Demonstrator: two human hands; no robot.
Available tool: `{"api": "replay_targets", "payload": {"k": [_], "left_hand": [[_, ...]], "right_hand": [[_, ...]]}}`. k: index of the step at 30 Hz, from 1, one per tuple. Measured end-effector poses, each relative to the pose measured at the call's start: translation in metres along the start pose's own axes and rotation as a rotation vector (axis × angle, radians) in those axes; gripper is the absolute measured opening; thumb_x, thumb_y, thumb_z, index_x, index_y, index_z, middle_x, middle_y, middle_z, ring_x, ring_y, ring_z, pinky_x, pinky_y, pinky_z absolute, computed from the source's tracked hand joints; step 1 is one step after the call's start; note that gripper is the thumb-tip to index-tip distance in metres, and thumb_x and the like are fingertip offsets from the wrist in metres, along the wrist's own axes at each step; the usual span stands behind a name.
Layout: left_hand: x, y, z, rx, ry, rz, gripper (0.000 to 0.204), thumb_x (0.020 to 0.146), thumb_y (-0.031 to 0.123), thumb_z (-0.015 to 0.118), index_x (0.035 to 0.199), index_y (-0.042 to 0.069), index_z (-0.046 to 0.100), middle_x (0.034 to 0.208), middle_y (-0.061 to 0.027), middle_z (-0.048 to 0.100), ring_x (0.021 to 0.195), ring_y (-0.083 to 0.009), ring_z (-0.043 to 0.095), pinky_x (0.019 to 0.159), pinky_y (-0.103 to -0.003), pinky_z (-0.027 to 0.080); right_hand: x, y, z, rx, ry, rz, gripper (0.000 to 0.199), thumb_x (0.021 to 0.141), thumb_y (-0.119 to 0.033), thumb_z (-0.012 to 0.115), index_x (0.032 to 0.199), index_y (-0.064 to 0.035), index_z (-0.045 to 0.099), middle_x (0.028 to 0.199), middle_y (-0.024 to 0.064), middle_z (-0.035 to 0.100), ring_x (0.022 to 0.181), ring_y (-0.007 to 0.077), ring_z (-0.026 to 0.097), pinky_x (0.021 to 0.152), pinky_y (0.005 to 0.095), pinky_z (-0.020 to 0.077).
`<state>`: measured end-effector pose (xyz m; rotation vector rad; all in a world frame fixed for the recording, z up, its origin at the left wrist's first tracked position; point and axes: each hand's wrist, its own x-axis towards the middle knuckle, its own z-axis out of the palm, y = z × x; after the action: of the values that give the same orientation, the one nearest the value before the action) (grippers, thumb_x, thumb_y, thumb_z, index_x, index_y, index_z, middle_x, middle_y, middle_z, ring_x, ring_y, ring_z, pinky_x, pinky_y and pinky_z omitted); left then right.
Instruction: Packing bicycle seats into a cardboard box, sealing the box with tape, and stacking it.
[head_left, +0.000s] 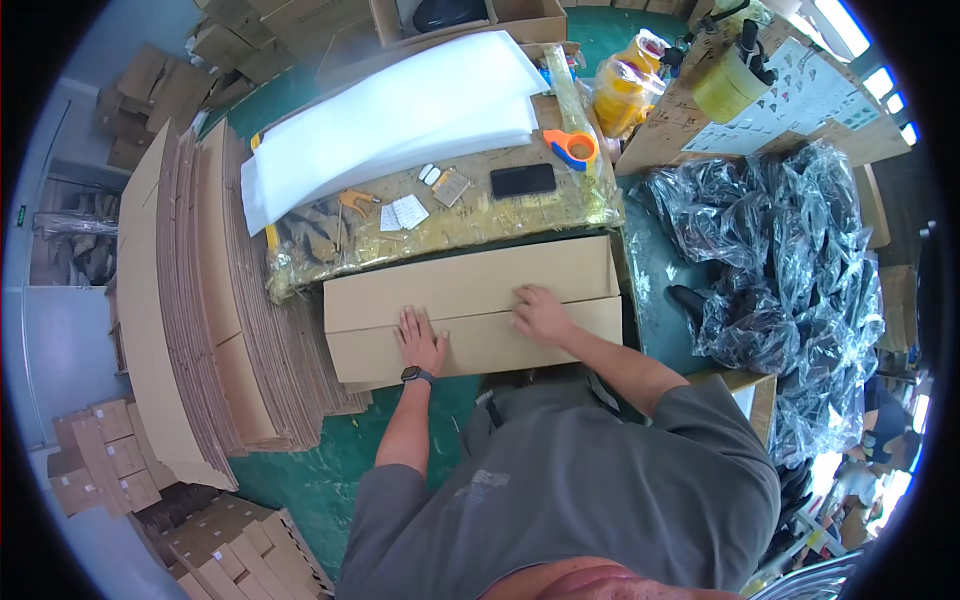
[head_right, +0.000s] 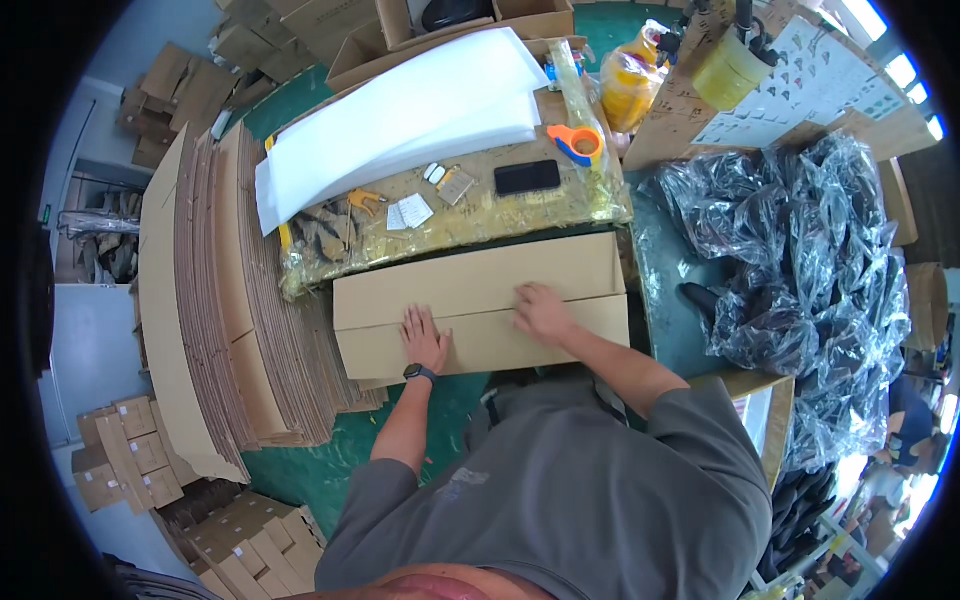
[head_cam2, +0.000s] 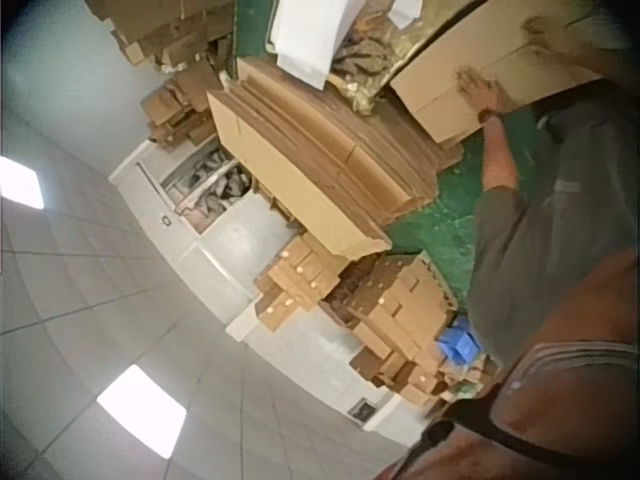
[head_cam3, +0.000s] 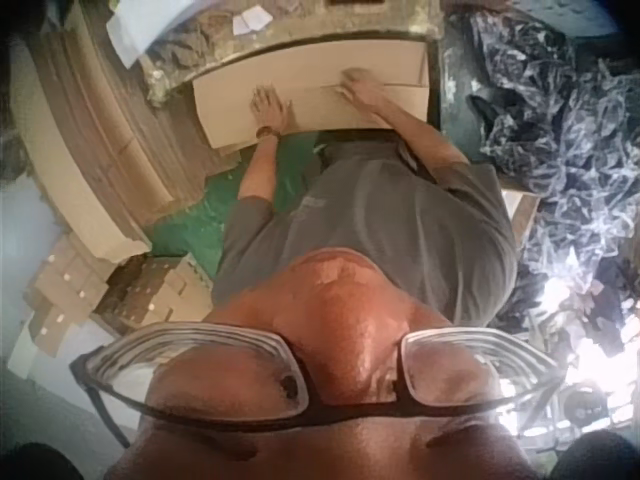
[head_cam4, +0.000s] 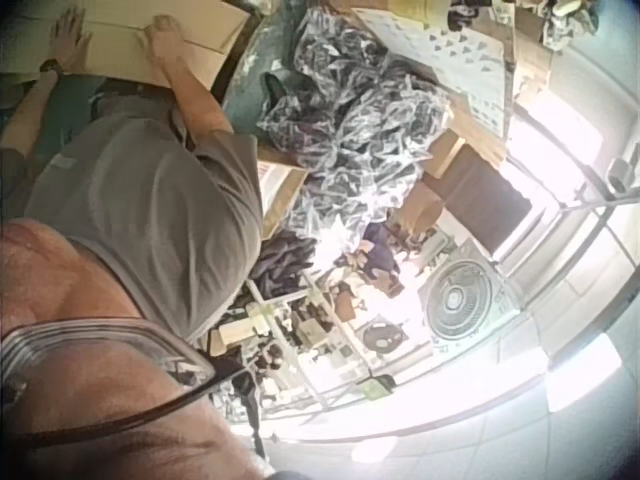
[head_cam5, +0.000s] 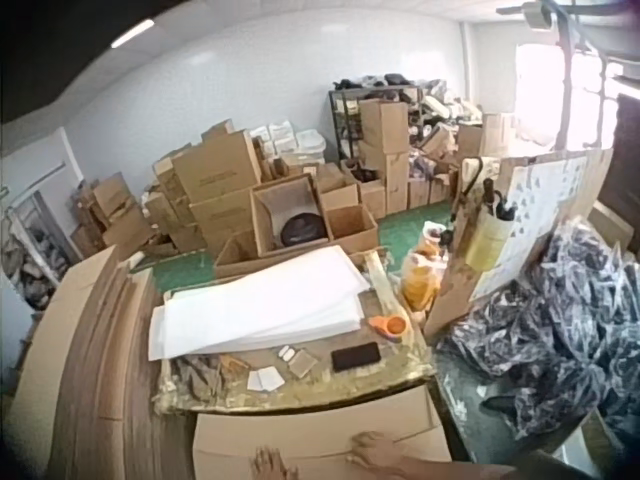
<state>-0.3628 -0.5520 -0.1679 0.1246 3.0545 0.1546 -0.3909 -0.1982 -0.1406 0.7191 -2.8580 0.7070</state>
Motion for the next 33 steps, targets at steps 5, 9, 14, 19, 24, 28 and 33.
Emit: {"api": "replay_targets", "payload": {"k": [5, 9, 14, 19, 24, 28, 33], "left_hand": [[-0.009, -0.023, 0.038, -0.082, 0.036, -0.020, 0.074, 0.100, 0.045, 0.062, 0.163, 0.013, 0.040, 0.169, -0.0227, 0.029, 0.158, -0.0419, 0.024, 0.127, -0.063, 0.017], [0.029, -0.028, 0.012, -0.233, 0.096, 0.049, 0.061, 0.086, 0.042, 0.081, 0.139, 0.016, 0.068, 0.151, -0.0179, 0.052, 0.136, -0.0398, 0.048, 0.115, -0.054, 0.039], [0.099, -0.064, -0.010, -0.159, -0.140, 0.328, 0.091, 0.063, 0.049, 0.096, 0.140, 0.011, 0.065, 0.155, -0.0253, 0.045, 0.143, -0.0445, 0.043, 0.120, -0.055, 0.036], [0.161, -0.044, -0.031, -0.020, -0.373, 0.524, 0.144, 0.050, 0.063, 0.096, 0.168, 0.018, 0.027, 0.165, -0.0325, 0.028, 0.155, -0.0487, 0.025, 0.129, -0.060, 0.017], [0.147, -0.043, -0.037, -0.047, -0.335, 0.518, 0.149, 0.044, 0.064, 0.098, 0.168, 0.021, 0.027, 0.157, -0.0298, 0.038, 0.149, -0.0485, 0.032, 0.127, -0.062, 0.018], [0.089, -0.048, -0.053, -0.066, -0.200, 0.434, 0.143, 0.044, 0.056, 0.100, 0.165, 0.022, 0.034, 0.148, -0.0251, 0.043, 0.143, -0.0443, 0.037, 0.125, -0.061, 0.022], [0.026, -0.046, -0.074, -0.161, -0.162, 0.403, 0.132, 0.049, 0.045, 0.101, 0.162, 0.021, 0.038, 0.152, -0.0264, 0.043, 0.148, -0.0450, 0.034, 0.126, -0.061, 0.022]], "right_hand": [[0.132, 0.125, -0.046, -0.126, 0.375, 0.361, 0.014, 0.091, -0.004, 0.058, 0.104, -0.0005, 0.060, 0.104, 0.0215, 0.066, 0.095, 0.0415, 0.063, 0.086, 0.0527, 0.0526], [0.163, 0.261, -0.051, -0.548, 0.131, 0.412, 0.016, 0.094, -0.009, 0.058, 0.109, -0.0053, 0.058, 0.089, 0.0165, 0.071, 0.086, 0.0344, 0.074, 0.075, 0.0467, 0.0586], [0.166, 0.212, -0.092, -0.149, 0.120, 0.474, 0.044, 0.096, -0.003, 0.056, 0.140, -0.0028, 0.054, 0.115, 0.0269, 0.071, 0.109, 0.0438, 0.070, 0.092, 0.0507, 0.0557], [0.019, 0.089, -0.120, 0.747, 0.342, 0.764, 0.040, 0.103, -0.016, 0.062, 0.140, -0.0016, 0.056, 0.127, 0.0083, 0.061, 0.117, 0.0200, 0.059, 0.104, 0.0349, 0.0473], [-0.063, -0.094, -0.120, 1.080, 0.274, 1.083, 0.040, 0.098, -0.009, 0.073, 0.134, -0.0024, 0.058, 0.111, 0.0034, 0.065, 0.092, 0.0103, 0.061, 0.077, 0.0248, 0.0499], [0.027, -0.169, -0.089, 0.847, 0.230, 0.967, 0.042, 0.099, -0.020, 0.073, 0.133, 0.0026, 0.065, 0.113, 0.0102, 0.070, 0.097, 0.0154, 0.066, 0.083, 0.0297, 0.0556], [0.190, -0.097, 0.012, 0.312, -0.185, 0.768, 0.058, 0.083, -0.053, 0.073, 0.111, -0.0034, 0.079, 0.110, 0.0231, 0.077, 0.103, 0.0383, 0.074, 0.088, 0.0425, 0.0580]]}}
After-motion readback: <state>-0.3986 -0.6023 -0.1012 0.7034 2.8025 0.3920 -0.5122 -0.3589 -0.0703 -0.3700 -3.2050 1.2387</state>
